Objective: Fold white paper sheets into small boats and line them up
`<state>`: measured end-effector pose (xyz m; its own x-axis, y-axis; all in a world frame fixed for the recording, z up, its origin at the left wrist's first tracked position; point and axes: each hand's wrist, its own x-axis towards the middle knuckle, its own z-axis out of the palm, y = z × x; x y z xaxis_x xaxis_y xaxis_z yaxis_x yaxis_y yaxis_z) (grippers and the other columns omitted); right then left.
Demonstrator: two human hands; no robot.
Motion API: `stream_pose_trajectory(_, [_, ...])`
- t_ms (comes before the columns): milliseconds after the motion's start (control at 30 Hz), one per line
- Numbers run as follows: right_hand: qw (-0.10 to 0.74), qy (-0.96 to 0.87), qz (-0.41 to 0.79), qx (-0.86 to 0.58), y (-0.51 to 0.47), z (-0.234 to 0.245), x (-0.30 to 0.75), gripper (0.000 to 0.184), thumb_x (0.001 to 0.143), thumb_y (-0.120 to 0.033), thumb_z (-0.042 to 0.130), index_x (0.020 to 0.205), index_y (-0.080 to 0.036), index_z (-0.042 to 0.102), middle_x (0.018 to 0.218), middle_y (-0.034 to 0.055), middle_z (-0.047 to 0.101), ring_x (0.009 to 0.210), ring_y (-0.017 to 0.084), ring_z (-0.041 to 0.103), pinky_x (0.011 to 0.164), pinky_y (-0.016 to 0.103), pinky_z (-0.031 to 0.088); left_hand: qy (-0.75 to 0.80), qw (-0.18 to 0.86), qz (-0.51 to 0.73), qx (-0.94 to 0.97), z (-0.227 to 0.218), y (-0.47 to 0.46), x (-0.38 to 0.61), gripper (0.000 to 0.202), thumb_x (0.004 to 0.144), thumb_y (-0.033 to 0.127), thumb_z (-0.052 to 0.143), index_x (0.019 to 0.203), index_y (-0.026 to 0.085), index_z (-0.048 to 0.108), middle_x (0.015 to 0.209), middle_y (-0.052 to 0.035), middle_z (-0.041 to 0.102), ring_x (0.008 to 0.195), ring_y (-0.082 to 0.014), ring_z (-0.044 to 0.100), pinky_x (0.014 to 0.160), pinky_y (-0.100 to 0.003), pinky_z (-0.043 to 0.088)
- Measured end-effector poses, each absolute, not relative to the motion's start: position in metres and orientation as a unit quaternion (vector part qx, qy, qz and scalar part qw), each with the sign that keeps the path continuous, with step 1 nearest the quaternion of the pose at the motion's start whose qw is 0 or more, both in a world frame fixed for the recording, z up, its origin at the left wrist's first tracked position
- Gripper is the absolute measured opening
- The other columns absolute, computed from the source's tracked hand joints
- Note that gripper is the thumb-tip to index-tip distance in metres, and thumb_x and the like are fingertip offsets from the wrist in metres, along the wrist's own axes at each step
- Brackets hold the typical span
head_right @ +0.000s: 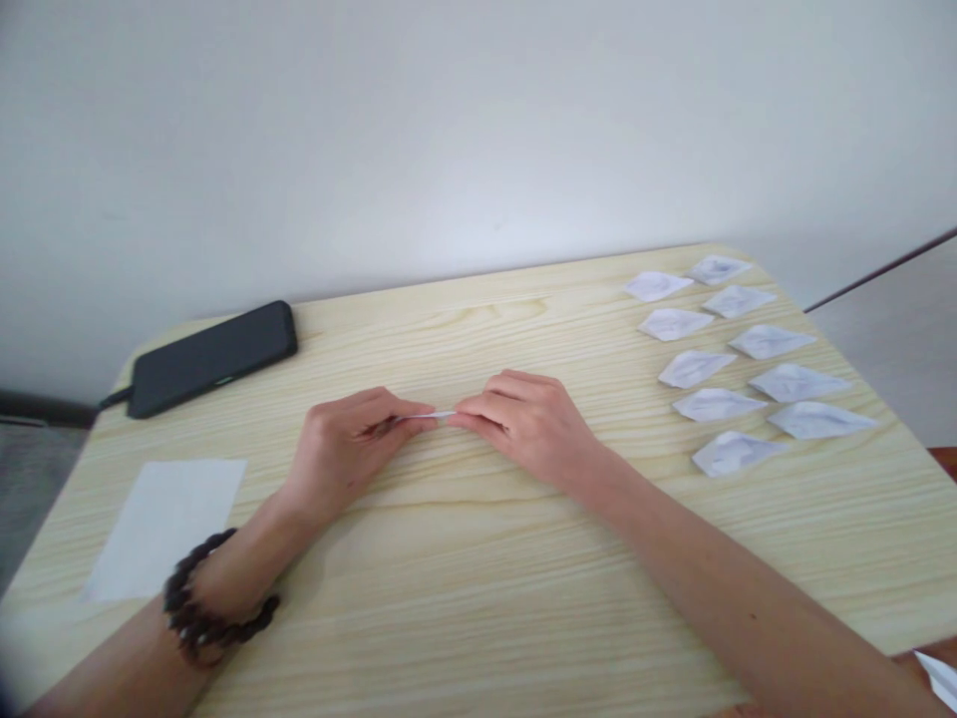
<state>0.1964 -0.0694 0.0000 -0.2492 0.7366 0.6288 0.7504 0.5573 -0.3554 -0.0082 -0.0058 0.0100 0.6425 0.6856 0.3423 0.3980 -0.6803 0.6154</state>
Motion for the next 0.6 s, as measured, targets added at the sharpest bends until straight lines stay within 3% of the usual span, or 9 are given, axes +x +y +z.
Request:
stream_pose_trajectory(167, [0.4,-0.767,0.025,-0.501,-0.0695,0.0017,0.1991,0.015,0.087,-0.027,0.068,0.076,-0.016,0.07,0.063,-0.0003,0.066,0.054,0.008,0.058,0.052,0.02,0.044,0.336,0.313,0.284,0.842,0.0129,-0.001,-0.0085,0.014,0.082,0.03,0.071,0.081,0.017,0.076,0.072,-0.0004,0.074,0.057,-0.0102,0.062,0.055,-0.02,0.044])
stream_pose_trajectory(300, [0.396,-0.781,0.058,-0.479,-0.0703,0.001,0.2015,0.01,0.091,-0.019,0.061,0.09,-0.015,0.07,0.076,0.003,0.068,0.068,0.011,0.061,0.064,0.023,0.049,0.315,0.323,0.272,0.85,0.0134,0.0,-0.0084,0.016,0.088,0.026,0.064,0.085,0.016,0.076,0.072,0.0001,0.075,0.056,-0.0093,0.062,0.054,-0.018,0.044])
stream_pose_trajectory(400, [0.397,-0.787,0.069,-0.467,-0.0713,0.0009,0.2017,0.012,0.093,-0.016,0.056,0.097,-0.017,0.067,0.084,0.0044,0.068,0.077,0.013,0.061,0.071,0.027,0.051,0.292,0.304,0.277,0.863,0.0126,-0.0001,-0.0082,0.017,0.09,0.025,0.061,0.091,0.016,0.075,0.078,-0.001,0.076,0.059,-0.0091,0.063,0.059,-0.018,0.047])
stream_pose_trajectory(600, [0.406,-0.794,0.068,-0.447,-0.076,0.0053,0.1923,0.008,0.089,-0.014,0.057,0.089,-0.018,0.063,0.079,0.0025,0.066,0.073,0.013,0.06,0.068,0.026,0.05,0.191,0.256,0.278,0.906,0.0132,-0.0017,-0.0068,0.011,0.089,0.019,0.059,0.089,0.016,0.069,0.075,-0.0023,0.071,0.064,-0.0104,0.061,0.06,-0.02,0.045])
